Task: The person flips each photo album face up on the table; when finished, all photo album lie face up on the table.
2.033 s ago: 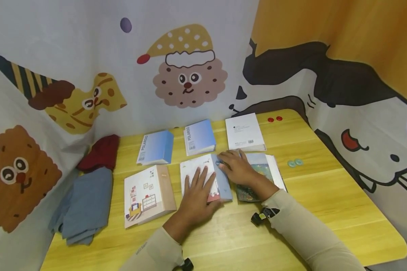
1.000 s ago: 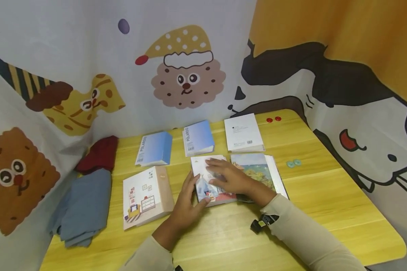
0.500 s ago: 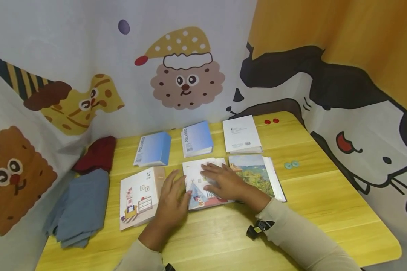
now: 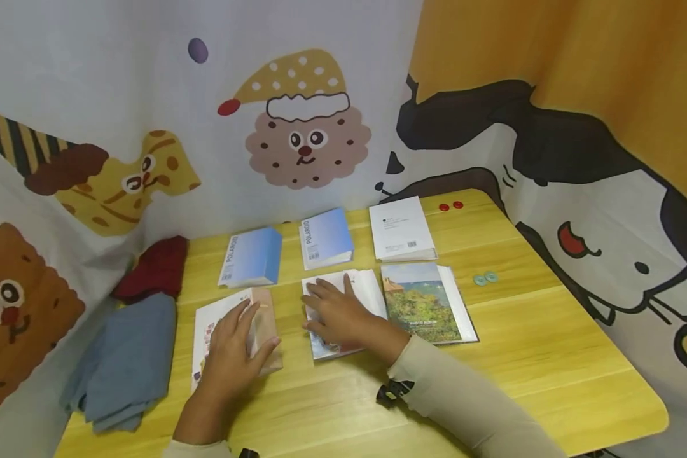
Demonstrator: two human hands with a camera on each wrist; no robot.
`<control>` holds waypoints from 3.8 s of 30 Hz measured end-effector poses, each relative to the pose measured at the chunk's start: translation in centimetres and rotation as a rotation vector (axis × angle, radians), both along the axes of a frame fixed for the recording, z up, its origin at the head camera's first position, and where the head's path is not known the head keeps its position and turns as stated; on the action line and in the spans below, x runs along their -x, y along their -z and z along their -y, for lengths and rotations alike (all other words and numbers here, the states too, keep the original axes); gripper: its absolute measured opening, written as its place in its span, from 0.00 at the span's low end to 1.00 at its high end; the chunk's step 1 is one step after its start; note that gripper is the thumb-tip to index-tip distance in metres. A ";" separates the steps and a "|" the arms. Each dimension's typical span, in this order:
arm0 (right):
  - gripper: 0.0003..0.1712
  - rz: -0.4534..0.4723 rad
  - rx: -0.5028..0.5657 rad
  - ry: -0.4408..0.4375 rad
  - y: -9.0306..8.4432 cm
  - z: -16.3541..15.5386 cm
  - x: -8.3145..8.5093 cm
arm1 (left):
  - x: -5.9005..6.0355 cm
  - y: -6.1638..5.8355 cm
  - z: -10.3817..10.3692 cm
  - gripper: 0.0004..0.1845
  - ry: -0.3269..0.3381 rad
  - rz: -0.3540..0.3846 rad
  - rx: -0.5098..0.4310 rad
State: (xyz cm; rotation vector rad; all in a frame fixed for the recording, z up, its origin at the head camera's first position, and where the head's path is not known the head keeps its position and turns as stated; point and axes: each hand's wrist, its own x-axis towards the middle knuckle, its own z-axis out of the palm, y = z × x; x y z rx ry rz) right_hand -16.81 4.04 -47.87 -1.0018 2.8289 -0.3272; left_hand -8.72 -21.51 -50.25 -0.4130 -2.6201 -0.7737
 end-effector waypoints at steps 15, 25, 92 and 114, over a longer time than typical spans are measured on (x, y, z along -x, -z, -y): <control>0.37 0.095 0.082 -0.068 1.0 6.0 2.7 | -1.0 -0.3 2.9 0.61 0.022 0.345 0.168; 0.43 0.048 -0.017 -0.115 1.8 6.3 2.5 | -1.1 0.0 3.0 0.65 0.048 0.353 0.168; 0.40 -0.020 -0.061 -0.163 1.4 6.5 -0.7 | -1.0 -1.8 5.3 0.40 -0.179 0.296 -0.117; 0.42 0.187 0.094 -0.069 -2.4 4.9 3.1 | 3.2 -6.2 3.5 0.36 -0.026 0.271 0.213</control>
